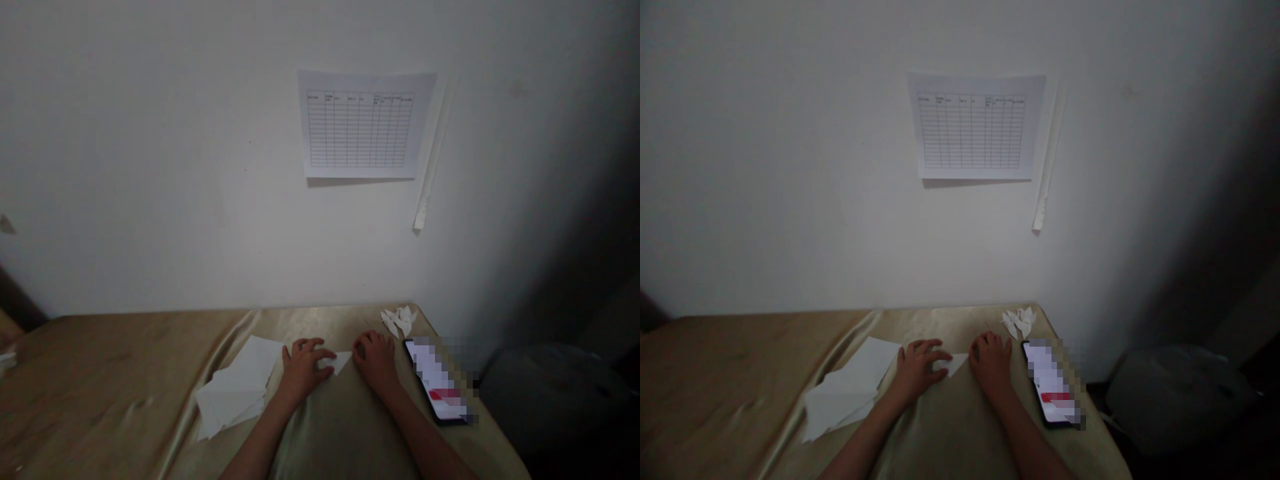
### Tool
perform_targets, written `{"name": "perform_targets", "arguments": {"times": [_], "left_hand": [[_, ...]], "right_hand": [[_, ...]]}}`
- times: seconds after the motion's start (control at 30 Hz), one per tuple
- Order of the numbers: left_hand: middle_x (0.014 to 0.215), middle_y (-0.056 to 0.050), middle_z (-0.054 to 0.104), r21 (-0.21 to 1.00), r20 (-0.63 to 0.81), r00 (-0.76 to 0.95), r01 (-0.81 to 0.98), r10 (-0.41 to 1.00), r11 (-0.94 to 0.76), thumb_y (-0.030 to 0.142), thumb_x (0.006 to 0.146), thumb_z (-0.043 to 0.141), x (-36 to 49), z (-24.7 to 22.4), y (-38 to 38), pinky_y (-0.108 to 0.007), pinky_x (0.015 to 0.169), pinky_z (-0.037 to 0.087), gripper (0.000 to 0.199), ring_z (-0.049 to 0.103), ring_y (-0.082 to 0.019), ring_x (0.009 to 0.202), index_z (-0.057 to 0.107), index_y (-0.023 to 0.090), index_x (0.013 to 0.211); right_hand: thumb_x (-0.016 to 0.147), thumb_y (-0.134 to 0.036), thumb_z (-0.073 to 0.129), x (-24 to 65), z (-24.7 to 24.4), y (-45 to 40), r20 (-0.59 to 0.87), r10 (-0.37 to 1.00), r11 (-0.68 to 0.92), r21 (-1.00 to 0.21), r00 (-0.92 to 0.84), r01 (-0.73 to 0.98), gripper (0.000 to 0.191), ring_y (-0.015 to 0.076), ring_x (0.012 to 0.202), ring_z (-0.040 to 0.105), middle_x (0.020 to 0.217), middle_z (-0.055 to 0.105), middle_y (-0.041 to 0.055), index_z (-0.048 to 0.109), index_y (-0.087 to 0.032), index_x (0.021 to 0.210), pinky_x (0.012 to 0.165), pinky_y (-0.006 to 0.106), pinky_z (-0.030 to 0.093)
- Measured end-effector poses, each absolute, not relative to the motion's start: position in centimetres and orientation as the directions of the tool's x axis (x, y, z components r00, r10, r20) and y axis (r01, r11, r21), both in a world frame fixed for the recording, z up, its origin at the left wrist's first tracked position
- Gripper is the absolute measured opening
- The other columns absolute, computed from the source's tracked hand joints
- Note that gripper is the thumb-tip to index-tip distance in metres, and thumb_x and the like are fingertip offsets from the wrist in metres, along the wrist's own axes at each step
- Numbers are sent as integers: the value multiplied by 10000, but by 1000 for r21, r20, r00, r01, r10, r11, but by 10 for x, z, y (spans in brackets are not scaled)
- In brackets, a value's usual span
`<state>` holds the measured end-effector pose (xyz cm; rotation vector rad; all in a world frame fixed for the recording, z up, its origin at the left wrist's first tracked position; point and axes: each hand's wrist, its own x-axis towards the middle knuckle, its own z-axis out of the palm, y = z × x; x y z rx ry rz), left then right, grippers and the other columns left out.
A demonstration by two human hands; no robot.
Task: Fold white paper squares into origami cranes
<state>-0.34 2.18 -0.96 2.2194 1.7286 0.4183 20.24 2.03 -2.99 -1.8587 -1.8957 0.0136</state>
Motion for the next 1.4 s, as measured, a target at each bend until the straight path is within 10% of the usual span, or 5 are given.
{"name": "perform_targets", "arguments": {"times": [0.87,1.2,1.4], "left_hand": [[1434,56,548,390,44,230,892,972,-229,405,785,699,-3,-7,19,-706,1118,105,306,366,-337,1366,709,496,1078],[1404,-16,583,371,44,196,907,980,-198,401,790,662,-2,-6,20,-649,1130,158,438,396,-314,1350,608,350,1221],[1306,24,659,344,113,174,917,978,-203,321,858,605,-5,1,20,-613,1121,194,178,442,-299,1299,675,321,1022]], "right_hand": [[682,-522,757,189,-15,-3,216,975,145,-438,-53,887,541,337,1278,455,1307,561,117,642,-275,1149,1164,528,114],[891,-328,578,193,-26,5,261,964,160,-404,-54,901,221,272,1226,497,1241,596,70,654,-295,1097,1142,509,165],[882,-273,585,194,-26,8,277,959,171,-407,-57,897,197,258,1187,512,1190,619,58,679,-297,1054,1124,479,188]]}}
